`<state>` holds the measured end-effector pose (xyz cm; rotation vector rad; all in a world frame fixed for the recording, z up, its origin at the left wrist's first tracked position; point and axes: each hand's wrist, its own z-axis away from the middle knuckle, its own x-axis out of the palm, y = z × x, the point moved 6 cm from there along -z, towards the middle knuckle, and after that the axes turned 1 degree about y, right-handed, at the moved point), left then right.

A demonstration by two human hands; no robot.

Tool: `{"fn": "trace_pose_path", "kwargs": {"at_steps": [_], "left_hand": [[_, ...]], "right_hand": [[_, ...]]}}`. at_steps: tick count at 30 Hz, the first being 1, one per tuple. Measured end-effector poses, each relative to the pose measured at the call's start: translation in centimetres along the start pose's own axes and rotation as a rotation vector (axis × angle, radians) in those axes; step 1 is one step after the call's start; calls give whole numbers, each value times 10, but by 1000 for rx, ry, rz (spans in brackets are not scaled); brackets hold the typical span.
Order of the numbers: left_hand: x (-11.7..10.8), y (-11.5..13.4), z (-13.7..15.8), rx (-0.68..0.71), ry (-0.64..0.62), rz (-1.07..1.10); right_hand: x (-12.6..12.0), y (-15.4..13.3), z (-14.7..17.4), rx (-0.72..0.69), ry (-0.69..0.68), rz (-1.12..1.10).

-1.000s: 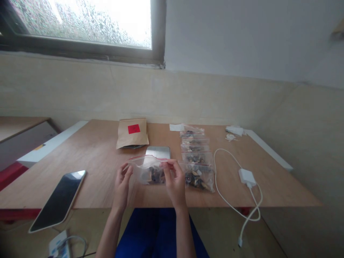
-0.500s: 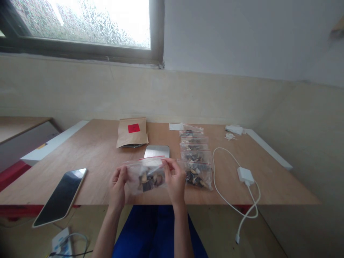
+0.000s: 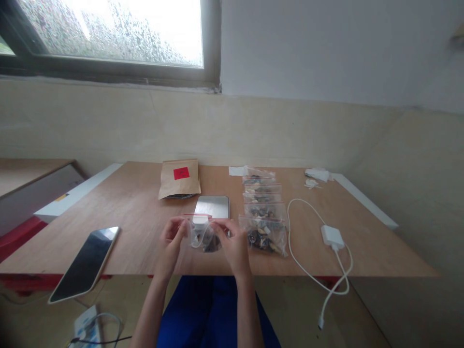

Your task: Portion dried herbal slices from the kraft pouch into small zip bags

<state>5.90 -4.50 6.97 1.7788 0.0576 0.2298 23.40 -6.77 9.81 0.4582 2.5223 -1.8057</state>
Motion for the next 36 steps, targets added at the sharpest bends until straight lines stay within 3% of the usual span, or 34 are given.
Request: {"fn": "trace_pose_path", "kwargs": {"at_steps": [3,8,18,24,36], "left_hand": [[-5,-5,-6,-8,34,20],[-28,-15,-8,-40,185,50],[-18,-21,-1,-127,93,-3],[-16,-25,-2,-102,53,-66],[-24,-30,-3,-98,98,-147]], "right_hand": [[-6,-4,0,-43,39,39],[-22,5,-4,9,169,1],[-25,35,-8,127,52,-36],[-31,44,-8,191,3,-119],[-40,50,-5,112,2,110]]}}
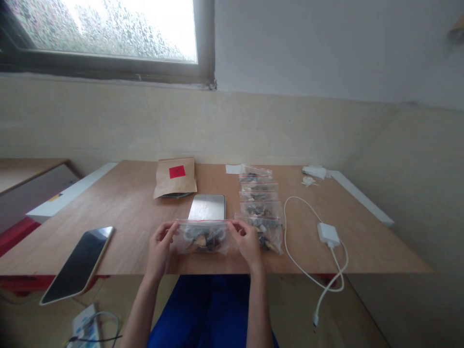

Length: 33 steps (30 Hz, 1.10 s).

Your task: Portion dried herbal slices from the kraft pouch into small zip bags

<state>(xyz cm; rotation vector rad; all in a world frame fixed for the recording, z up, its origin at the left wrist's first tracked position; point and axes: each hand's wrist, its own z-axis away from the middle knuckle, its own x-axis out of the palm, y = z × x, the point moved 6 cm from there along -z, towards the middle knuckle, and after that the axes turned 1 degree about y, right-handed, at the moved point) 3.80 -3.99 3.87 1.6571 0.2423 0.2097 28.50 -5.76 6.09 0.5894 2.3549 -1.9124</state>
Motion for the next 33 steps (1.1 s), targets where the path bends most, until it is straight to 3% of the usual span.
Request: {"fn": "trace_pose_path", "kwargs": {"at_steps": [7,16,20,33], "left_hand": [[-2,-5,0,-25,24,14],[9,-19,1,-122,-60,160],[14,-22,2,-104,-98,224],[7,-14,1,-59,-65,113]], "right_hand": [[1,-7,1,-41,29,12],[13,4,-1,4,-3,-92],[18,3,0,-8,-39,-133],[17,0,-1,-71,-10,5]]}}
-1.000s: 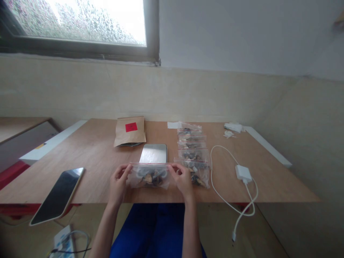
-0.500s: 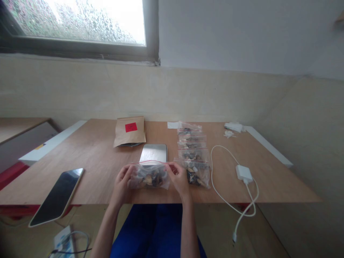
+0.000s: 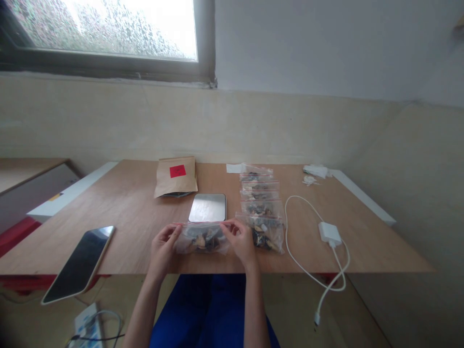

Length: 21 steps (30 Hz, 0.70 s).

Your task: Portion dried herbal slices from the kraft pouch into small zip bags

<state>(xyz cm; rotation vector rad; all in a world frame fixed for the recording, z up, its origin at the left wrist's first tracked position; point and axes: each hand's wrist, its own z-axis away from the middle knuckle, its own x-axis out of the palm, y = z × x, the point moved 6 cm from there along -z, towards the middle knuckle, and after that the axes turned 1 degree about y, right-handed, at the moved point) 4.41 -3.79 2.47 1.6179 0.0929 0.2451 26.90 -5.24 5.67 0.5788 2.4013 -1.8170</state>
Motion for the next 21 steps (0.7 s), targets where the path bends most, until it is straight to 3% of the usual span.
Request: {"fn": "trace_pose_path", "kwargs": {"at_steps": [12,17,21], "left_hand": [[-2,1,4,10,85,-94],[8,5,6,-7,16,93],[16,4,8,-109,-50,262]], "right_hand": [[3,-4,1,-17,8,-63],[18,8,2,100,-16,-272],[31,11,4,129,-58,-271]]}}
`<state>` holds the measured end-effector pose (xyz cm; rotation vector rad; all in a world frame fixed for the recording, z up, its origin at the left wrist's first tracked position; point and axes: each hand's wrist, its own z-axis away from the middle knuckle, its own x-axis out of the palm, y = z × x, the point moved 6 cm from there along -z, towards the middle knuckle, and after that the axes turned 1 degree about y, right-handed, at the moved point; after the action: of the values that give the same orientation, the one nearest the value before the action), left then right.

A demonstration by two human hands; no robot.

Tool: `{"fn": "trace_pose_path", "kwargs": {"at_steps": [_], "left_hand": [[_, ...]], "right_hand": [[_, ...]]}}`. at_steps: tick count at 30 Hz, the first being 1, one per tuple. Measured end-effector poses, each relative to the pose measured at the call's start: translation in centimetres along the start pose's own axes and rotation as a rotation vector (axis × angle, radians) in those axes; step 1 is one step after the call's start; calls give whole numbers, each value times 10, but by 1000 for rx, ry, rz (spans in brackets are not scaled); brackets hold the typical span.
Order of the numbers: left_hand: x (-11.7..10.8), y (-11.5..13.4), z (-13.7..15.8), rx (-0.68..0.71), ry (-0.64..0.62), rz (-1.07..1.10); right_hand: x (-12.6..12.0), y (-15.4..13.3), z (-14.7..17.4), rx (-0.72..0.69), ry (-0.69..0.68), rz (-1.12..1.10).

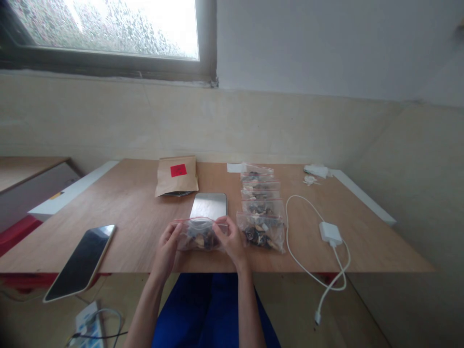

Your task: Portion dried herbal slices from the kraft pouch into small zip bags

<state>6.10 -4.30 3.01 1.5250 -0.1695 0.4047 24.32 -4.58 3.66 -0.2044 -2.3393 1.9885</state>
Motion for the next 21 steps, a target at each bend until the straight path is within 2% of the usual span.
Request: {"fn": "trace_pose_path", "kwargs": {"at_steps": [4,8,15,21], "left_hand": [[-3,-5,-1,-57,18,56],[-6,-7,-3,-73,10,0],[-11,0,-3,8,-3,-153],[-17,2,-3,62,64,-241]], "right_hand": [[4,0,-1,-22,-15,20],[0,0,-3,-35,2,24],[-3,-1,-3,-54,64,6],[-3,-2,-1,-58,63,14]]}}
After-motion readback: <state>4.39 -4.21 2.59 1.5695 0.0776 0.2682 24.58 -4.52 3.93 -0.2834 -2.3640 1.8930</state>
